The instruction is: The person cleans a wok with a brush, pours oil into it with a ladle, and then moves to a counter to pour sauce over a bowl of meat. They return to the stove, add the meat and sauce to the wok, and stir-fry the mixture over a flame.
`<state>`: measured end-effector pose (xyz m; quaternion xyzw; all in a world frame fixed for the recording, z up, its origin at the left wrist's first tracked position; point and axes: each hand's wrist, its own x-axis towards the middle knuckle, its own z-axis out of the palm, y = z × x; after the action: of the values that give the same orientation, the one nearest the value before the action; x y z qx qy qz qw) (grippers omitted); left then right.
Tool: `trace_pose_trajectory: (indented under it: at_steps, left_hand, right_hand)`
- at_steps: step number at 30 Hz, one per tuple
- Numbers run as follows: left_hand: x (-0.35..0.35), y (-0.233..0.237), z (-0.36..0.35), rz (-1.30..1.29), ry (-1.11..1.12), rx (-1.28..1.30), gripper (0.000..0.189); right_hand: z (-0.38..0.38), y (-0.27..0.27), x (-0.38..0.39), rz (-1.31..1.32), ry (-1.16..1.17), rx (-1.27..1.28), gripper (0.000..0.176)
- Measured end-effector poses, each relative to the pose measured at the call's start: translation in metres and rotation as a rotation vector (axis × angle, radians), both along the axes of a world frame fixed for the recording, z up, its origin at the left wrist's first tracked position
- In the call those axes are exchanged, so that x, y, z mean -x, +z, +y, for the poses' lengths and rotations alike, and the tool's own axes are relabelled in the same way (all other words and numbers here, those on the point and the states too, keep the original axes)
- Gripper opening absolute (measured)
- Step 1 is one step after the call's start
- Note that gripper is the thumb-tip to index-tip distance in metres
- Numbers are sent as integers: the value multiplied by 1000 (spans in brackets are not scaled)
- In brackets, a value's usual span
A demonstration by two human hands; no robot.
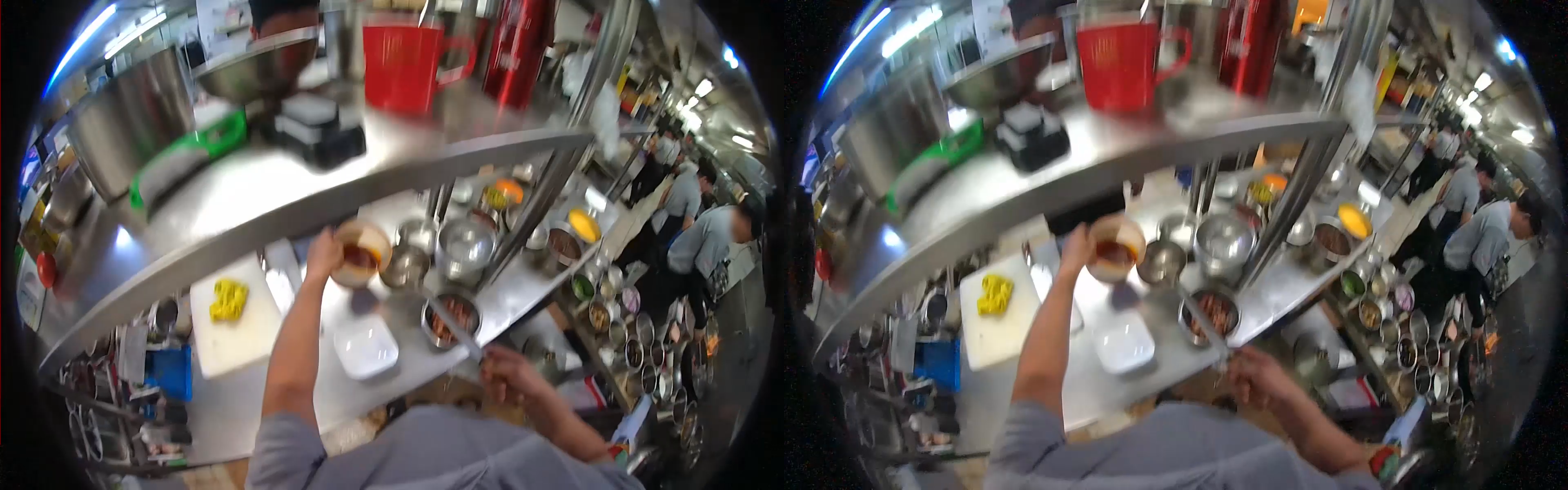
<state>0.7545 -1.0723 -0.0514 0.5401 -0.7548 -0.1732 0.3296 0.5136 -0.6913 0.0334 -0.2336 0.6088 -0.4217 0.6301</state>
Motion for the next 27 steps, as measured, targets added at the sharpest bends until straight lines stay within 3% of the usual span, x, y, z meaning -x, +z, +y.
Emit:
trace_pose_trajectory:
  at_steps: [1, 3, 6, 12, 13, 17, 27]
  left_hand:
    - [0, -1, -6, -70, -32, 34, 24]
    - [4, 27, 4, -246, -67, -102, 22]
    - [13, 37, 10, -325, -49, -168, 23]
    - [26, 36, 21, -514, -101, -102, 24]
    - [27, 39, 23, -511, -90, -109, 24]
    - [30, 41, 25, -544, -74, -98, 24]
    - [29, 29, 21, -544, -43, -48, 27]
  right_hand:
    - [-4, 4, -1, -9, 21, -77, 46]
    - [-6, -8, 0, -303, -69, -44, 49]
    - [-13, 5, -9, -545, -69, -81, 45]
    - [-18, 0, -19, -603, -79, -52, 44]
    - [-19, -2, -20, -623, -86, -53, 31]
    - [-22, -3, -21, -700, -51, -32, 10]
    - [-30, -1, -26, -810, -93, -50, 3]
